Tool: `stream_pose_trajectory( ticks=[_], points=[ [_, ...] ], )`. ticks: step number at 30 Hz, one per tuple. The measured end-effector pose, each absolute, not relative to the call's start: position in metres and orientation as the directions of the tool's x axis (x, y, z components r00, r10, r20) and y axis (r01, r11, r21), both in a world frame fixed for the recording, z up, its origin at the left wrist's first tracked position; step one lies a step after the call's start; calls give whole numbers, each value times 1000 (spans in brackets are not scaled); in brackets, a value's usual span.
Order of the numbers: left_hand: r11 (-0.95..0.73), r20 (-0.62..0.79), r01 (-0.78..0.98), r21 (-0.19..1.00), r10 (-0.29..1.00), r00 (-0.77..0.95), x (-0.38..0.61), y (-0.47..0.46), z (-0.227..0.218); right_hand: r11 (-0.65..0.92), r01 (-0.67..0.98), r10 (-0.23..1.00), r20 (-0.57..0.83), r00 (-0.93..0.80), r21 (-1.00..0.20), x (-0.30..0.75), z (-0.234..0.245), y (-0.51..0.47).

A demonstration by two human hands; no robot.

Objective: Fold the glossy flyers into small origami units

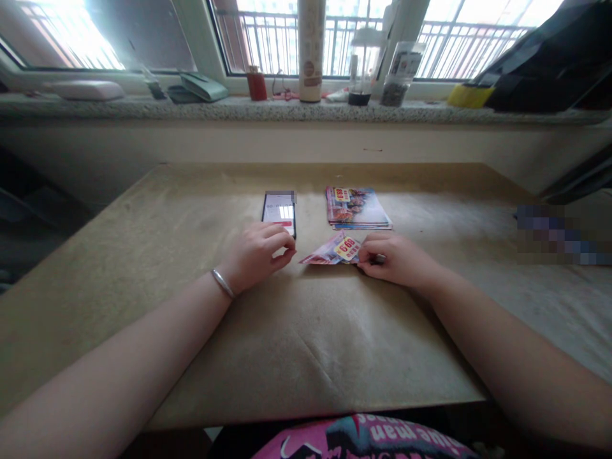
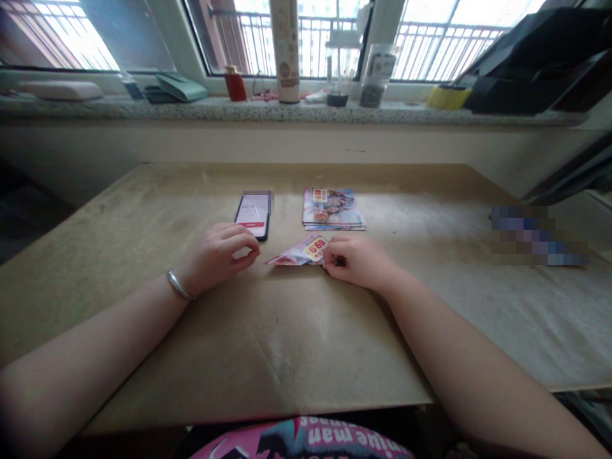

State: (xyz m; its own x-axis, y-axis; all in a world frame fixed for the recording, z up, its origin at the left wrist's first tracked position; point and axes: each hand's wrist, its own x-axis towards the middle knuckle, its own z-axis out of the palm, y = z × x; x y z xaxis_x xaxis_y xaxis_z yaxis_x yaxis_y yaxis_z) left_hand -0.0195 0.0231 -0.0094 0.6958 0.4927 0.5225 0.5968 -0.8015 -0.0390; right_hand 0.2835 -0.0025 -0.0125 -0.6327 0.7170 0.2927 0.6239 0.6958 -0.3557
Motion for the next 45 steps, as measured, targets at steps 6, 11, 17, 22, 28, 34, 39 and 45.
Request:
stream_pose_trajectory(
  ticks=[6, 11, 17, 22, 28, 34, 39, 45],
  points=[
    [-883, 420, 464, 67, 446, 790, -9, 15, -10, 753, 600, 658, 314, -685, -270, 267, -12, -10],
    [-910, 289, 390, 142, 415, 863, -5, 13, -11, 789, 582, 606, 408, -683, -197, 263, -13, -8],
    [-906, 209, 341, 250, 394, 895, -2, 10, -12, 778, 592, 622, 400, -673, -212, 263, -14, -7],
    [-891, 229, 365, 271, 428, 874, 2, 7, -12, 766, 632, 628, 344, -698, -116, 267, -15, -5],
    [-881, 243, 374, 290, 445, 862, 2, 6, -10, 732, 676, 667, 290, -686, -84, 276, -11, -2],
    [-881, 261, 373, 291, 448, 855, 1, 6, -10, 673, 738, 718, 274, -640, -40, 291, -9, 3],
    [-876, 244, 385, 290, 457, 856, 0, 7, -11, 622, 777, 773, 238, -588, -101, 310, -9, 9],
    [-894, 239, 365, 262, 426, 873, -1, 7, -10, 612, 773, 788, 217, -577, -167, 321, -10, 14]
  ],
)
